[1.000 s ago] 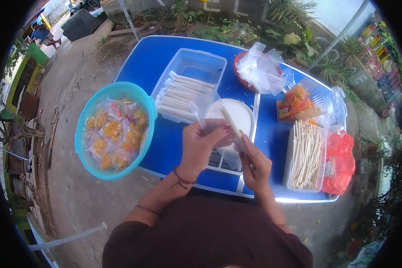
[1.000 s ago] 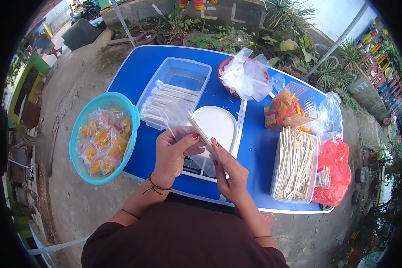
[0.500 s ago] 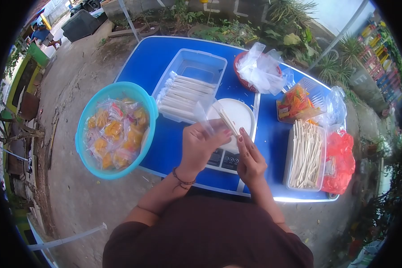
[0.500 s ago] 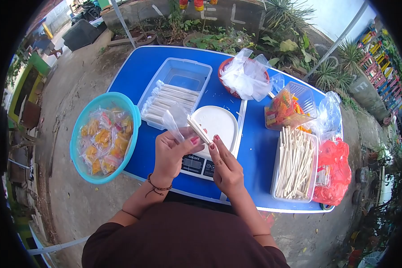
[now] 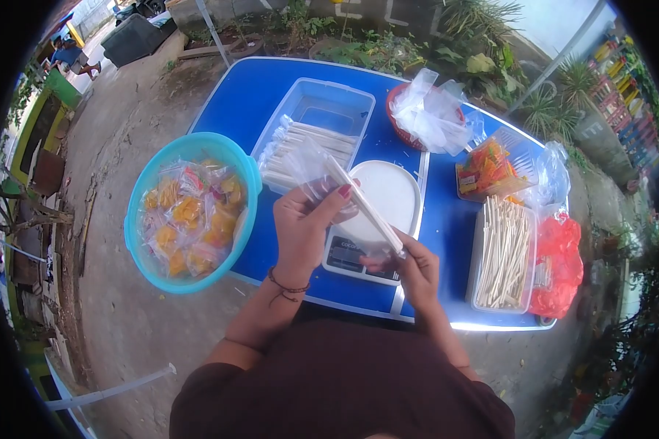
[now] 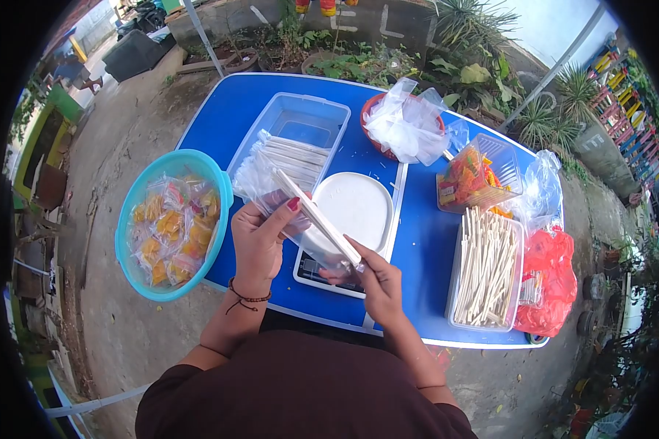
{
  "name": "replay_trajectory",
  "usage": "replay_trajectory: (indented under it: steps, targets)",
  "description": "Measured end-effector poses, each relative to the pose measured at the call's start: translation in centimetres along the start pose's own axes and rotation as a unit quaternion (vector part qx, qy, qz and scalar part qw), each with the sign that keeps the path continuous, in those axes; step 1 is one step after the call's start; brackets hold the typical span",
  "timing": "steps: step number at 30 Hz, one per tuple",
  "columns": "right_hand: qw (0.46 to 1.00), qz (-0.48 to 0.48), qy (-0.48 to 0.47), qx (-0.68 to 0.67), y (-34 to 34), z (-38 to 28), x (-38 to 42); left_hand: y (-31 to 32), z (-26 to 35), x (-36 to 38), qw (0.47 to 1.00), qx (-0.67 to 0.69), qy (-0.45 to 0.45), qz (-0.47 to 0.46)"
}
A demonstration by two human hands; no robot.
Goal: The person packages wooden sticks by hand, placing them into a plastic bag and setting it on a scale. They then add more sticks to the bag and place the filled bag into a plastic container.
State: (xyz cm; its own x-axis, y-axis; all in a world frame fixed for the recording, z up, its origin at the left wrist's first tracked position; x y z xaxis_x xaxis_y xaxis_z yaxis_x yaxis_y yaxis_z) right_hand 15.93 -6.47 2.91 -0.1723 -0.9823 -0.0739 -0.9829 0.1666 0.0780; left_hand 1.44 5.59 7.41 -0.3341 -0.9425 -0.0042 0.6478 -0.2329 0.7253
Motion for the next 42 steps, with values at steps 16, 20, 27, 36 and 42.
replay_trajectory:
  steps: [16,20,27,36,42]
  targets:
    - [0.998,-0.034,0.001,-0.052,0.3,-2.7,-0.6,1.0,0.0,0.0,0.999,0.031,0.012,-0.034]
    - [0.998,-0.041,0.002,-0.046,0.3,-2.5,-0.3,0.1,0.7,-1.1,0.971,0.238,0.006,0.0]
    - [0.998,-0.018,-0.028,0.052,0.4,-2.5,0.0,0.9,1.6,-1.2,0.996,-0.033,0.078,-0.001]
    - [0.997,-0.034,0.022,-0.068,-0.7,-1.8,0.4,1.9,2.1,-1.2,0.987,0.015,0.124,-0.099]
    - [0.984,-0.067,0.064,-0.151,-1.9,-1.9,0.7,1.9,4.5,-1.7,0.952,-0.181,0.119,-0.219]
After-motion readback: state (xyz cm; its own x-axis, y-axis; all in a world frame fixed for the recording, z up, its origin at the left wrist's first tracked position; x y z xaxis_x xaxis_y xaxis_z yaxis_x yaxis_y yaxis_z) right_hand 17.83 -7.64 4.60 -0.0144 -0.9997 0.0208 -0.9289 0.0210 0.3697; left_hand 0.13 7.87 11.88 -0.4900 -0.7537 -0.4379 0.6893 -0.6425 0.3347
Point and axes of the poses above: each hand's wrist, its own x-axis away from the middle knuckle, its own y-axis out of the palm, z = x × y, the point moved 5 cm from there along -x, towards the middle knuckle, and after that the axes turned 14 degrees about x, right-handed, at the moved point
